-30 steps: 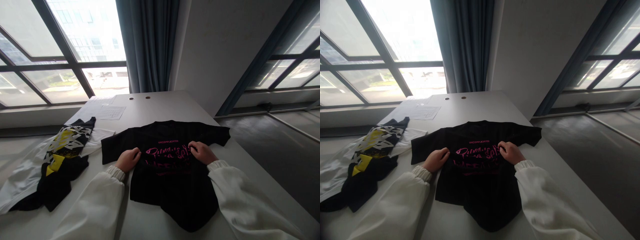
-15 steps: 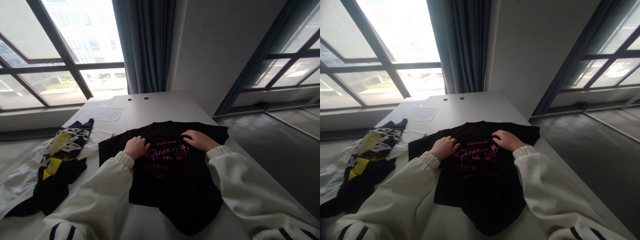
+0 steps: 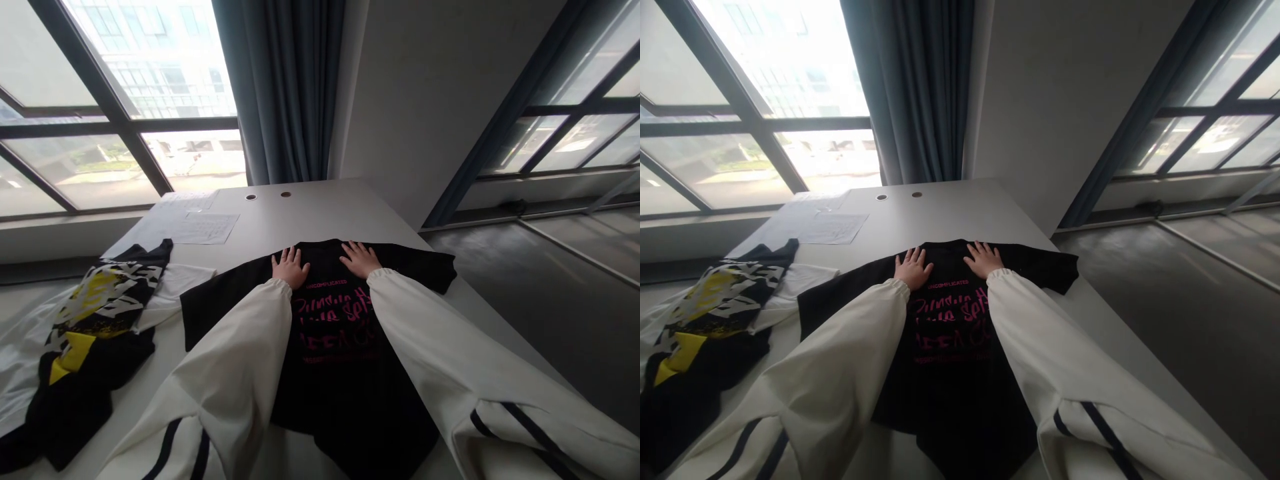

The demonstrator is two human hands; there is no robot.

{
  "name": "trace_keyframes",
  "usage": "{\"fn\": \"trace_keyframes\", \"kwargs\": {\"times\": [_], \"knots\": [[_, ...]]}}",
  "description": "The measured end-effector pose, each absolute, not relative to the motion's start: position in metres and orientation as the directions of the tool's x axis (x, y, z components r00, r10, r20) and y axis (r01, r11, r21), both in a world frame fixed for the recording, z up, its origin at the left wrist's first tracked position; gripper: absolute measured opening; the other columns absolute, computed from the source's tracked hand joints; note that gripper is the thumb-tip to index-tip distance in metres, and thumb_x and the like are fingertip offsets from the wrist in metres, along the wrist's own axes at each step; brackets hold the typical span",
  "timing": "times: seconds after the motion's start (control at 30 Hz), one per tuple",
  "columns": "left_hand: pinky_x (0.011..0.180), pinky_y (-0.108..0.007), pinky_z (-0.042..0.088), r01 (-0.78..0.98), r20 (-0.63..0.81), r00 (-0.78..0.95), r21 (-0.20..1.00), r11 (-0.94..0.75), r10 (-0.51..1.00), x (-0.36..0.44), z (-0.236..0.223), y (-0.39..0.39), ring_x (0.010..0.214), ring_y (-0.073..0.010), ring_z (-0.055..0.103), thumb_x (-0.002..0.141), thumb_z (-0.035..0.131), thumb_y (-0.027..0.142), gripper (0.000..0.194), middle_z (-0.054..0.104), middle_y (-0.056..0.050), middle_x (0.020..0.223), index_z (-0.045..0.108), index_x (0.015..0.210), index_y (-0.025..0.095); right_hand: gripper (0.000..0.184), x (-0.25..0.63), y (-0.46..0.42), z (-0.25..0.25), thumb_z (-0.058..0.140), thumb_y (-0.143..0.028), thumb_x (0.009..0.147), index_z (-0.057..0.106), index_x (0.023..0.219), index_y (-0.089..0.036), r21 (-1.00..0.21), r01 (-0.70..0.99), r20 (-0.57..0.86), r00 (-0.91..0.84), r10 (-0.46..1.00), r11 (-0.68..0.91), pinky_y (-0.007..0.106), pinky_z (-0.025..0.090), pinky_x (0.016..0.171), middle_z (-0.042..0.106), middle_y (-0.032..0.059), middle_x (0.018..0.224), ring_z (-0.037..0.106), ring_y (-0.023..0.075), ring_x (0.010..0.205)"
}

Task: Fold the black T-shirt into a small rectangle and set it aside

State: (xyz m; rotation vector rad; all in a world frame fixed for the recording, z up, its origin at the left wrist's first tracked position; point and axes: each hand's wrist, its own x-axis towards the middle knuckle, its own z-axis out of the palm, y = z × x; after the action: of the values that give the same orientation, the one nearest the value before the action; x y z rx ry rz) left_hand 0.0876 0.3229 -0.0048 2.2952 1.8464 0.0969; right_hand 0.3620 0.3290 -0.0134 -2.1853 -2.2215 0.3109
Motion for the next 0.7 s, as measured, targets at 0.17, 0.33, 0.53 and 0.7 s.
{"fn": "trace_keyframes", "kwargs": {"times": [0.17, 0.33, 0.53, 0.7], "knots": [[0.131, -0.065, 0.007, 0.958, -0.073, 0.229, 0.196, -0.211, 0.971, 0.085, -0.003, 0.344, 0.166, -0.0301, 0.009, 0.104, 0.022, 0.060, 0.073, 0.014, -0.001, 0.179, 0.024, 0.170, 0.030, 0.074, 0.361, 0.332, -0.011, 0.022, -0.065, 0.106, 0.018, 0.172, -0.032, -0.149, 0.989, -0.149, -0.018, 0.989, -0.004, 0.061, 0.009, 0.131, 0.005, 0.0013, 0.180, 0.008, 0.0311, 0.165], [0.132, -0.064, 0.007, 0.952, -0.071, 0.245, 0.208, -0.226, 0.967, 0.081, -0.008, 0.358, 0.166, -0.0283, 0.009, 0.105, 0.019, 0.057, 0.071, 0.013, 0.000, 0.179, 0.024, 0.170, 0.030, 0.074, 0.361, 0.330, -0.011, 0.022, -0.065, 0.106, 0.018, 0.172, -0.031, -0.150, 0.989, -0.149, -0.013, 0.989, -0.009, 0.062, 0.009, 0.130, 0.006, 0.0023, 0.180, 0.008, 0.0323, 0.165], [0.131, -0.065, 0.007, 0.951, -0.049, 0.234, 0.217, -0.218, 0.971, 0.079, -0.011, 0.361, 0.165, -0.0275, 0.012, 0.106, 0.019, 0.052, 0.069, 0.015, 0.001, 0.178, 0.024, 0.170, 0.028, 0.070, 0.367, 0.331, -0.011, 0.020, -0.059, 0.108, 0.020, 0.172, -0.030, -0.178, 0.983, -0.125, -0.071, 0.990, 0.048, 0.058, 0.011, 0.131, 0.008, 0.0025, 0.180, 0.010, 0.0302, 0.165], [0.132, -0.064, 0.008, 0.956, -0.047, 0.221, 0.209, -0.207, 0.974, 0.079, -0.010, 0.359, 0.166, -0.0270, 0.011, 0.105, 0.020, 0.054, 0.070, 0.015, 0.001, 0.178, 0.024, 0.170, 0.028, 0.070, 0.410, 0.323, -0.020, 0.024, -0.055, 0.108, 0.023, 0.171, -0.025, -0.134, 0.988, -0.098, -0.092, 0.991, 0.079, 0.055, 0.015, 0.132, 0.011, 0.0061, 0.180, 0.013, 0.0313, 0.165]]}}
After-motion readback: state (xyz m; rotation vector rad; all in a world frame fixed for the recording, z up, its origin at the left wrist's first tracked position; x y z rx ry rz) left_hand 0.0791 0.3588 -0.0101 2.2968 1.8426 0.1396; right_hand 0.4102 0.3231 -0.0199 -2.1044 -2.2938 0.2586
